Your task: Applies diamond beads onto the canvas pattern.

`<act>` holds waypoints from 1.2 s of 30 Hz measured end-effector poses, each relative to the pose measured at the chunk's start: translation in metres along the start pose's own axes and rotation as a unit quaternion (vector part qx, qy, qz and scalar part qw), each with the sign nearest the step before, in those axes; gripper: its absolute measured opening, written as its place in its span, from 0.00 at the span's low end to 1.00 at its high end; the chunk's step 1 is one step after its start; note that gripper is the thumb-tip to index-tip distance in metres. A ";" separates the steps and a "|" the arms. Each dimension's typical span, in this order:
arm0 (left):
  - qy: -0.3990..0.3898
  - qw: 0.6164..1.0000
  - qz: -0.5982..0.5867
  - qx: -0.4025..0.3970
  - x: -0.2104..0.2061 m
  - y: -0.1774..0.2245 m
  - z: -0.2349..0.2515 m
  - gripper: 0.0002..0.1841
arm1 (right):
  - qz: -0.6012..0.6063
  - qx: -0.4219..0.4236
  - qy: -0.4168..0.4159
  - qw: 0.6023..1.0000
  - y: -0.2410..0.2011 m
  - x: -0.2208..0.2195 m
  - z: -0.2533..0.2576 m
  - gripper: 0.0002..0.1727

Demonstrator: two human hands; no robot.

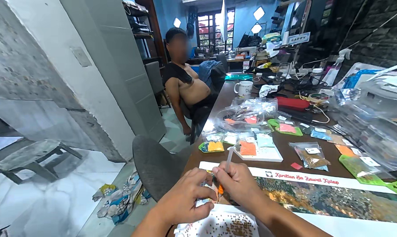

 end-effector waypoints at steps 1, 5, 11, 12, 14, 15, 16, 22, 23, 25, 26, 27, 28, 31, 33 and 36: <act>0.001 1.000 -0.001 0.000 0.000 0.001 0.000 0.20 | -0.003 0.002 0.002 1.000 0.002 -0.002 0.000 0.20; 0.003 1.000 0.000 0.000 0.001 0.001 0.001 0.20 | -0.013 0.023 0.028 0.999 0.011 -0.006 -0.004 0.21; -0.003 1.000 -0.001 0.005 0.000 -0.001 0.000 0.20 | -0.027 0.033 0.038 0.998 0.013 -0.003 -0.006 0.21; -0.004 1.000 -0.002 0.006 0.000 -0.001 0.000 0.20 | -0.036 0.034 0.032 0.998 0.014 -0.003 -0.007 0.22; -0.006 1.000 -0.004 0.009 0.000 -0.001 0.000 0.19 | -0.046 0.037 0.023 0.998 0.015 -0.005 -0.007 0.22; -0.007 1.000 -0.005 0.010 0.000 -0.001 0.000 0.19 | -0.047 0.039 0.020 0.998 0.016 -0.007 -0.007 0.22; -0.008 1.000 -0.005 0.010 0.000 -0.001 0.000 0.19 | -0.049 0.041 0.015 0.998 0.016 -0.008 -0.008 0.22; -0.008 1.000 -0.006 0.007 0.000 -0.001 -0.001 0.21 | -0.040 0.056 0.012 0.998 0.015 -0.011 -0.008 0.21; -0.006 1.000 -0.006 0.007 0.000 -0.001 -0.001 0.21 | -0.041 0.055 0.013 0.998 0.015 -0.012 -0.008 0.21; -0.004 1.000 -0.003 0.010 0.002 -0.001 -0.001 0.21 | -0.046 0.053 0.010 0.997 0.015 -0.013 -0.008 0.21; -0.003 1.000 -0.001 0.011 0.002 -0.001 -0.002 0.21 | -0.049 0.050 0.010 0.997 0.016 -0.013 -0.008 0.21; -0.003 1.000 -0.002 0.012 0.002 -0.002 -0.002 0.21 | -0.052 0.046 0.007 0.998 0.016 -0.013 -0.008 0.21; -0.004 1.000 -0.007 0.013 0.002 -0.002 -0.002 0.21 | -0.053 0.043 0.005 0.998 0.016 -0.014 -0.007 0.21; -0.002 0.999 -0.031 0.015 0.003 -0.002 -0.002 0.23 | -0.057 0.042 0.004 0.997 0.017 -0.014 -0.007 0.22; 0.001 0.999 -0.029 0.014 0.004 -0.003 -0.002 0.20 | -0.060 0.042 0.006 0.997 0.018 -0.014 -0.007 0.22; 0.000 1.000 -0.014 0.018 0.004 -0.004 -0.002 0.17 | -0.060 0.038 -0.003 0.997 0.018 -0.015 -0.006 0.21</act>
Point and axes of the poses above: each hand's wrist, its own z-axis towards the middle knuckle, its own x-axis out of the back of the hand, y = z × x, the point moved 7 cm from there along z, towards the middle knuckle, and after that the axes turned 12 degrees about -x, right-handed, at the moved point
